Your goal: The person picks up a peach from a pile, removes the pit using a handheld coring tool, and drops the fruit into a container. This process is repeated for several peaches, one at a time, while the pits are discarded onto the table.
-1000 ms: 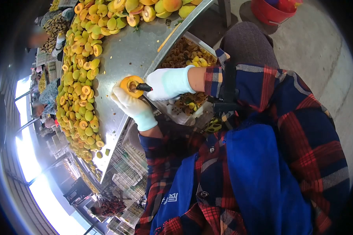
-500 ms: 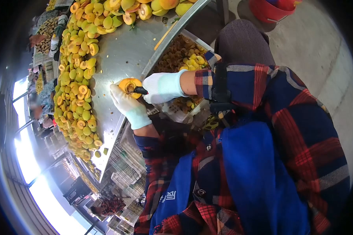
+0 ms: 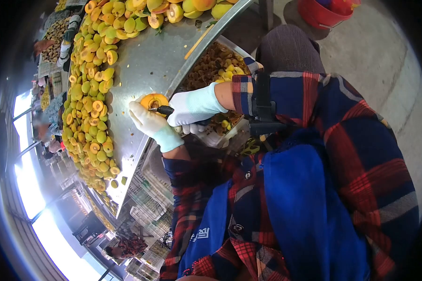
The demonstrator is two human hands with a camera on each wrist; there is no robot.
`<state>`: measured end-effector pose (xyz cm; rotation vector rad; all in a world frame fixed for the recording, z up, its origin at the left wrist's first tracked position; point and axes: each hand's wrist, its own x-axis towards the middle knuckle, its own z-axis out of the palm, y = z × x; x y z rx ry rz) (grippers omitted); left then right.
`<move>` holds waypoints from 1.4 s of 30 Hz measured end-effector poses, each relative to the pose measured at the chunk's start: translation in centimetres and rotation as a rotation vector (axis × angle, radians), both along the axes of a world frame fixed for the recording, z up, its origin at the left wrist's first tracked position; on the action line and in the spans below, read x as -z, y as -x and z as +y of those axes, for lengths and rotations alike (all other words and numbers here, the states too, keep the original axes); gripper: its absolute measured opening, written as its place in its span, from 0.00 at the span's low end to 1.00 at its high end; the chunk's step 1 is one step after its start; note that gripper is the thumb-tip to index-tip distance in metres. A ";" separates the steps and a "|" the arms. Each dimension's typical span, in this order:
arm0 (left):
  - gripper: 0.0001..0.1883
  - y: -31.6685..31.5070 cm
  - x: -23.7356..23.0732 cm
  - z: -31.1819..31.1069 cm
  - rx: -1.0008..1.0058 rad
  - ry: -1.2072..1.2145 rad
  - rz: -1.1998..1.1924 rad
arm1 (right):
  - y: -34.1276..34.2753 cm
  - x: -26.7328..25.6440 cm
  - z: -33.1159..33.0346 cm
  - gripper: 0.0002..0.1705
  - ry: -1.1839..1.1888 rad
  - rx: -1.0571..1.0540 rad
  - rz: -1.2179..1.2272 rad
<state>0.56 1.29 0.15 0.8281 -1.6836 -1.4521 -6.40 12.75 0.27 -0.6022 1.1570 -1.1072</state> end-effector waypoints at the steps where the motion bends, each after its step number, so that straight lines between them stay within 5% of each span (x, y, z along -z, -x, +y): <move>1: 0.18 -0.1 0.0 -0.1 -0.002 -0.002 0.001 | 0.2 0.2 0.0 0.16 -0.002 -0.002 0.001; 4: 0.20 -0.9 -0.2 -1.7 0.146 -0.145 -0.033 | 1.7 -0.4 0.6 0.15 0.018 -0.166 0.125; 6: 0.22 -1.2 -0.6 -3.1 0.567 -0.050 -0.230 | 1.9 -0.8 1.3 0.15 0.029 -0.200 0.092; 9: 0.24 -1.3 -0.7 -3.1 0.559 -0.199 -0.088 | 1.3 0.4 1.2 0.17 0.106 -0.248 -0.015; 11: 0.26 -1.5 -0.9 -2.5 0.582 -0.266 -0.003 | 0.0 0.7 1.2 0.20 0.148 -0.047 -0.230; 13: 0.25 -1.0 -0.5 -1.4 0.404 -0.411 0.183 | -0.5 0.3 1.1 0.18 0.228 -0.028 -0.281; 16: 0.26 -0.7 0.0 -1.1 0.395 -0.548 0.221 | -1.2 1.0 1.0 0.21 0.266 -0.038 -0.266; 19: 0.27 -0.6 0.5 -1.9 0.424 -0.648 0.251 | -1.6 1.9 0.7 0.23 0.219 -0.030 0.118; 21: 0.28 -0.7 1.6 -3.6 0.262 -0.841 0.223 | -2.4 3.0 0.9 0.19 0.513 0.176 0.932; 23: 0.30 -1.5 1.6 -5.5 0.216 -0.826 0.191 | -2.6 3.9 1.5 0.20 0.319 0.081 0.925; 25: 0.27 -3.7 -1.1 -6.0 0.044 -0.461 0.166 | -2.4 3.9 2.1 0.20 -0.107 -0.119 0.746; 27: 0.24 -7.4 -2.9 -8.3 -0.126 0.129 -0.096 | -2.3 6.9 2.7 0.21 -0.291 -0.282 0.227; 28: 0.23 -10.0 -3.0 -10.1 -0.130 0.465 -0.322 | -2.5 8.2 3.3 0.19 -0.014 -0.212 0.126; 29: 0.22 -12.4 -3.3 -11.6 -0.142 0.796 -0.547 | -2.4 5.6 3.7 0.19 -0.134 0.042 -0.129; 31: 0.23 -16.0 -4.7 -14.5 -0.136 0.636 -1.056 | -2.5 4.1 3.9 0.19 -0.282 0.227 -0.440; 32: 0.23 -15.6 -6.4 -14.1 -0.076 0.475 -1.088 | -3.3 5.3 3.5 0.19 -0.287 0.226 -0.541; 36: 0.25 -8.6 -5.1 -19.1 0.104 0.711 -0.912 | -4.2 3.7 3.0 0.19 -0.309 0.133 -0.513; 39: 0.27 -2.0 2.2 -30.6 0.208 0.997 -0.788 | -4.1 5.1 2.0 0.22 -0.219 0.107 -0.540; 41: 0.25 5.1 -0.2 -27.7 0.009 0.351 -0.780 | -3.6 3.7 1.6 0.25 -0.244 0.170 -0.431; 42: 0.24 7.2 1.6 -30.2 -0.033 0.290 -0.801 | -3.6 4.0 1.3 0.25 -0.230 0.175 -0.449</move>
